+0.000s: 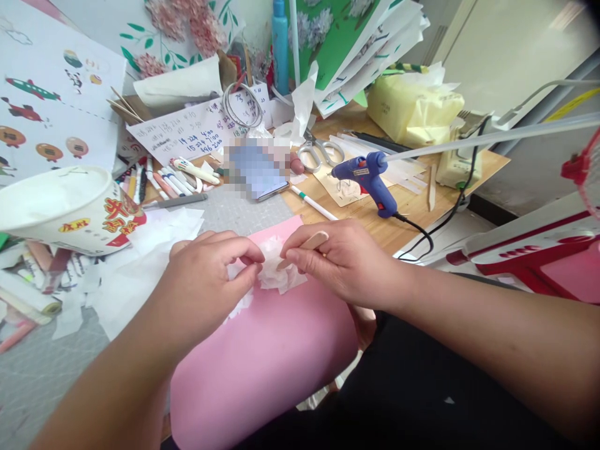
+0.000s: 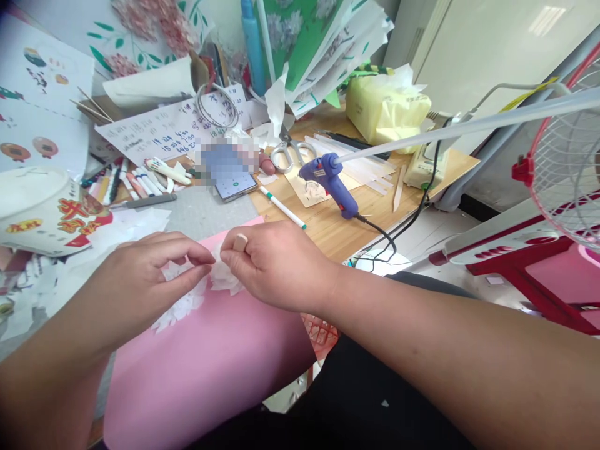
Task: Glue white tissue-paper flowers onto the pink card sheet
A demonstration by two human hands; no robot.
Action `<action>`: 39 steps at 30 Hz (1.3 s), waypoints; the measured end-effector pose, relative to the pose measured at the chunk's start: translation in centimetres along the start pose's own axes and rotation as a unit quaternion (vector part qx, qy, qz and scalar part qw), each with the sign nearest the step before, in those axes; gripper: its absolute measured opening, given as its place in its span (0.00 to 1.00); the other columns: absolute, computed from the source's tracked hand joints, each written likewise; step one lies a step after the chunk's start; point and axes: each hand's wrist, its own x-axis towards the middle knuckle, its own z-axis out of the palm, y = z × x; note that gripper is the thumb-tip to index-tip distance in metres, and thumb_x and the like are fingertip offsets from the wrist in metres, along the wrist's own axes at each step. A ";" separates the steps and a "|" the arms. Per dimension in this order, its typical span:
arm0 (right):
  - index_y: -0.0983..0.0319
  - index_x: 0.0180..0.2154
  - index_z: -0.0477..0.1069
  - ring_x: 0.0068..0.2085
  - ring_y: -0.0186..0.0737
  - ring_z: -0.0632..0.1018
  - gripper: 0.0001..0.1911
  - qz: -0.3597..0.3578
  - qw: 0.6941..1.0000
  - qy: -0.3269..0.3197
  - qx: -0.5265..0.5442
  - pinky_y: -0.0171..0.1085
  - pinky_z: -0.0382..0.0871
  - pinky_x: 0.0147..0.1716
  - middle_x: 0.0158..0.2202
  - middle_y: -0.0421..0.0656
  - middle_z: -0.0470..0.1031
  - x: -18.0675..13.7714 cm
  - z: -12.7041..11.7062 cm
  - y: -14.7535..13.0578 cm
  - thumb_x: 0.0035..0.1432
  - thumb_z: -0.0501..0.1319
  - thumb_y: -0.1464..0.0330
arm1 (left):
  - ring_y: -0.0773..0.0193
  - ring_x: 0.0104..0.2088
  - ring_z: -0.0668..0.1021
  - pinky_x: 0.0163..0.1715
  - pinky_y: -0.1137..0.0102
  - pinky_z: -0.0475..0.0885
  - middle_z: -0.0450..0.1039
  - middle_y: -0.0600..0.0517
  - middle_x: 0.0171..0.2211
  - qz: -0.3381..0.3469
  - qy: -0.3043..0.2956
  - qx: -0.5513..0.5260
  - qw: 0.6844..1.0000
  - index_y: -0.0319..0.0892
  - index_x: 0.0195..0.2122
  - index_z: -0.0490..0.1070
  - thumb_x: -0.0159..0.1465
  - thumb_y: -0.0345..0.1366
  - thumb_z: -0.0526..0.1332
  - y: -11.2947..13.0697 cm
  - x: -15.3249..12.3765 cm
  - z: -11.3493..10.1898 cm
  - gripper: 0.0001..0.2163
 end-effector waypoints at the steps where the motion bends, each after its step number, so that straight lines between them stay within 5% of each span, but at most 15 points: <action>1: 0.64 0.33 0.79 0.29 0.33 0.75 0.14 -0.002 1.000 -0.004 -0.005 0.34 0.63 0.32 0.30 0.42 0.80 0.1 0.1 0.0 0.68 0.57 0.68 | 0.49 0.43 0.80 0.46 0.52 0.68 0.83 0.53 0.35 0.004 -0.004 0.003 1.000 0.52 0.31 0.79 0.57 0.44 0.53 0.0 0.0 0.0 0.14; 11: 0.65 0.30 0.77 0.26 0.30 0.72 0.14 -0.052 0.997 0.050 -0.019 0.32 0.62 0.30 0.27 0.40 0.77 -0.2 0.0 -0.2 0.67 0.58 0.71 | 0.48 0.43 0.80 0.47 0.51 0.67 0.83 0.53 0.36 0.016 -0.011 0.022 1.000 0.52 0.31 0.78 0.57 0.42 0.54 0.2 0.0 0.4 0.13; 22: 0.64 0.32 0.79 0.32 0.35 0.77 0.15 0.013 0.999 -0.033 -0.029 0.35 0.64 0.34 0.32 0.44 0.82 0.2 0.5 -0.6 0.69 0.58 0.69 | 0.47 0.44 0.80 0.47 0.51 0.64 0.83 0.53 0.35 0.015 -0.037 0.042 0.998 0.52 0.31 0.78 0.58 0.44 0.54 0.0 -0.1 0.5 0.12; 29: 0.61 0.22 0.75 0.29 0.32 0.74 0.16 0.033 0.990 0.087 0.110 0.35 0.67 0.31 0.32 0.40 0.80 0.3 -0.9 0.0 0.63 0.59 0.70 | 0.47 0.46 0.80 0.49 0.51 0.64 0.85 0.54 0.39 0.012 -0.037 0.042 0.998 0.53 0.32 0.78 0.59 0.48 0.55 -0.4 0.0 0.4 0.13; 39: 0.61 0.22 0.74 0.27 0.33 0.75 0.16 0.042 0.990 0.091 0.095 0.36 0.68 0.30 0.30 0.40 0.81 -0.3 -1.9 0.1 0.62 0.60 0.71 | 0.47 0.48 0.80 0.50 0.51 0.62 0.84 0.52 0.41 0.049 -0.008 -0.001 0.999 0.54 0.35 0.81 0.60 0.47 0.56 -0.3 -0.1 0.5 0.13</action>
